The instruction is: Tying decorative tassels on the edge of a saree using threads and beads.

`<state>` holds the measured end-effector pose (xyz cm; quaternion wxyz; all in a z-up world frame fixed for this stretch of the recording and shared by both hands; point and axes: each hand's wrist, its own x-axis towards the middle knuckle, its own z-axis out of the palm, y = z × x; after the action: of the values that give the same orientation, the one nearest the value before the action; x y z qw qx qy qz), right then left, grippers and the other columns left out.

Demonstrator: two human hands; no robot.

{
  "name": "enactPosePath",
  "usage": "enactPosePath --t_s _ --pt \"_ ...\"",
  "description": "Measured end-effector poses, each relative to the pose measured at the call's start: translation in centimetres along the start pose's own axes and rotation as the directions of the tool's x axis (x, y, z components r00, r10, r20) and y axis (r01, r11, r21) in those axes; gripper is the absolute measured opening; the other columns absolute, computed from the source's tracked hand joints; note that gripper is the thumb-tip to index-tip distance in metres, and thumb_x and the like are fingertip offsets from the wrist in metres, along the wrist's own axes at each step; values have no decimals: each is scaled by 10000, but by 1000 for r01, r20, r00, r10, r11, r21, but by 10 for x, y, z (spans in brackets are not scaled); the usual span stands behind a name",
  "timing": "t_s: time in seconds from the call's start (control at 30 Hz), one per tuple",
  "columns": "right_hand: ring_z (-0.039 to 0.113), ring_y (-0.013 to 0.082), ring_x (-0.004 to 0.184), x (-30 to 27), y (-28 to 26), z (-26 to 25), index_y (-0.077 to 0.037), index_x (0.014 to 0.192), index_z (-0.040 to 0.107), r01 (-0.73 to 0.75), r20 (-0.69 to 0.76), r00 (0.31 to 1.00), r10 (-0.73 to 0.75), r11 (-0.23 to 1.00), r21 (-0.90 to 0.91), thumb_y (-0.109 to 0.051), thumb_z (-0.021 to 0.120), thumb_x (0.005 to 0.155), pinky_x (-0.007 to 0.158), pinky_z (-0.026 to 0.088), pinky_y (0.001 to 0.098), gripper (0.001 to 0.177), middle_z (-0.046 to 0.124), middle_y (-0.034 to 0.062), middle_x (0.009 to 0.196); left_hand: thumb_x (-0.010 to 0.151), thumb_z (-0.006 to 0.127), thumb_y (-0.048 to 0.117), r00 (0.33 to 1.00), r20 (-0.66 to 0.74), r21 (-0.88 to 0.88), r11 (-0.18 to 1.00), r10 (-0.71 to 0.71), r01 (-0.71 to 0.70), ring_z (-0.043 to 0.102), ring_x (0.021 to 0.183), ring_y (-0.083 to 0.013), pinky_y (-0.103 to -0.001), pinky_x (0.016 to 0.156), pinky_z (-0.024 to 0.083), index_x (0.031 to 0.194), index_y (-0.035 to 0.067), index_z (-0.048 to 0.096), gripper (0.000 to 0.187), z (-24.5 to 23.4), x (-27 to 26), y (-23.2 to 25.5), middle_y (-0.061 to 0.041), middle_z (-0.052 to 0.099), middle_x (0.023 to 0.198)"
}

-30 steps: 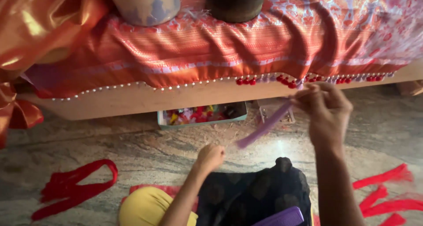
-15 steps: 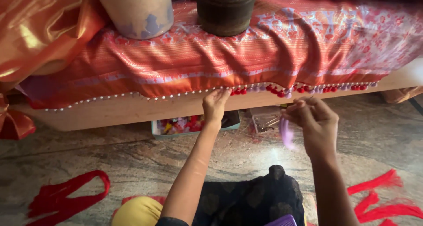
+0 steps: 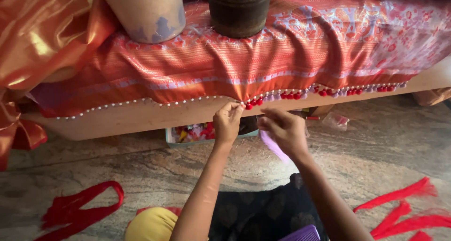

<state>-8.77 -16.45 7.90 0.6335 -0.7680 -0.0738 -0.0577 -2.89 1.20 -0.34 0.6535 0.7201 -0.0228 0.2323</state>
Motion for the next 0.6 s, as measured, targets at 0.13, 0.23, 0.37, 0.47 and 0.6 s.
enactPosePath --t_s 0.13,0.23,0.37,0.47,0.6 --pt "781 149 808 18 5 23 6 1072 770 179 -30 982 -187 967 -180 -62 725 908 723 604 265 183 803 128 883 957 697 152 996 75 -106 993 54 -46 732 862 -88 -259 783 579 1003 -25 753 191 -6 -3 1 -84 798 940" --pt "765 153 713 27 11 34 -18 1045 777 223 -25 971 -239 934 -280 -79 744 884 649 585 283 176 787 129 844 952 692 149 994 92 -61 997 55 -49 757 876 -111 -264 794 591 998 -15 755 181 -14 -10 24 -87 800 950" --pt "763 169 721 39 35 43 -31 1000 782 355 -38 921 -387 876 -325 -58 725 886 664 574 304 131 766 143 840 939 696 174 994 87 88 994 64 -72 784 861 -164 -296 786 594 966 12 765 178 -22 -12 42 -110 808 919" --pt "732 211 660 35 29 49 -14 980 774 346 -34 924 -381 871 -350 -63 737 887 631 547 329 112 720 182 788 929 683 162 987 84 142 979 137 -148 758 874 -202 -335 788 570 941 24 767 163 -26 -12 48 -113 793 919" --pt "732 208 642 31 19 51 -17 971 762 335 -41 929 -367 886 -322 -70 730 888 618 552 334 104 731 164 781 934 671 172 992 108 118 990 62 -75 750 855 -215 -347 767 562 922 35 757 162 -29 -13 58 -102 782 895"
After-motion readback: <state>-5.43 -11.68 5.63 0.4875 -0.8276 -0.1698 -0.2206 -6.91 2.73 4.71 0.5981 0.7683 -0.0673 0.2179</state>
